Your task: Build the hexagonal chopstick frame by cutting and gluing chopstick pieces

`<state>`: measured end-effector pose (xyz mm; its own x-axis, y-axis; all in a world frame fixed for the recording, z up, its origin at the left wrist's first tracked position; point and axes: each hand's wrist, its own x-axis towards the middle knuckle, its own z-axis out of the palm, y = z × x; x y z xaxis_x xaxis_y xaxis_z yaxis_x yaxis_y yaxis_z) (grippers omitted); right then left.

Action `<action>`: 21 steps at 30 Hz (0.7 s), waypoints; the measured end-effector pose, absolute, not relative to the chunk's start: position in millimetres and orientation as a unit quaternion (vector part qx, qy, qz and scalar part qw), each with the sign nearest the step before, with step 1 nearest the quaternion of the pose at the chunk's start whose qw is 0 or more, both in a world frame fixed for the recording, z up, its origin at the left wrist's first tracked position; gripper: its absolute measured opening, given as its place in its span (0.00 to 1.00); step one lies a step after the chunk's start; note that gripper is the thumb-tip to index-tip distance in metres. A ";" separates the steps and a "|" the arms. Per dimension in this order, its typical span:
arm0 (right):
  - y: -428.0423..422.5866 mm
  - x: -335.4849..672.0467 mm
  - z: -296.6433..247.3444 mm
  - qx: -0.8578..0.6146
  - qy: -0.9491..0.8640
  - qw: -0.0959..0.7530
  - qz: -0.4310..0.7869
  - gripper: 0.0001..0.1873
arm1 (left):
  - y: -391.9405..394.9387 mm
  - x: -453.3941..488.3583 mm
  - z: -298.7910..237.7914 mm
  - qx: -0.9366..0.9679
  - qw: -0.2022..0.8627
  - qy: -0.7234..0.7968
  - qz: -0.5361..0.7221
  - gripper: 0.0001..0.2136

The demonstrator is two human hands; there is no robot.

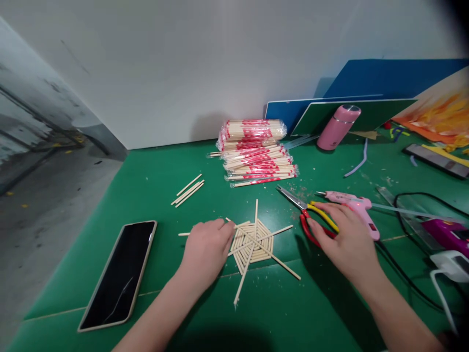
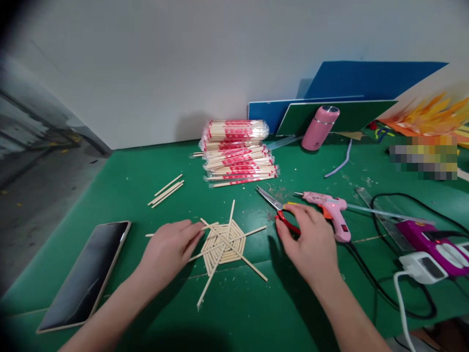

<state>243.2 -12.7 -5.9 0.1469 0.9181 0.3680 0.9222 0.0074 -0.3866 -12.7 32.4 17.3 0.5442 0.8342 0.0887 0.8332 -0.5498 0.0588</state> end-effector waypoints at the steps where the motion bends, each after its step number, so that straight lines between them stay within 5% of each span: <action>1: -15.3 231.3 -1.8 -0.663 -0.677 0.320 0.026 0.15 | 27.7 -9.4 17.6 0.886 0.011 0.461 0.045 0.08; 5: -22.9 186.9 4.4 -0.515 -0.793 0.292 0.144 0.13 | 5.9 1.8 17.9 0.911 0.035 0.411 0.026 0.06; 12: -34.8 177.3 -8.0 -0.475 -0.825 0.238 0.194 0.09 | -15.6 3.9 -2.1 0.924 0.055 0.371 0.070 0.06; 21: -37.4 182.5 -28.0 -0.485 -0.845 0.178 0.139 0.09 | -28.1 -10.6 -15.2 0.902 0.030 0.421 0.090 0.10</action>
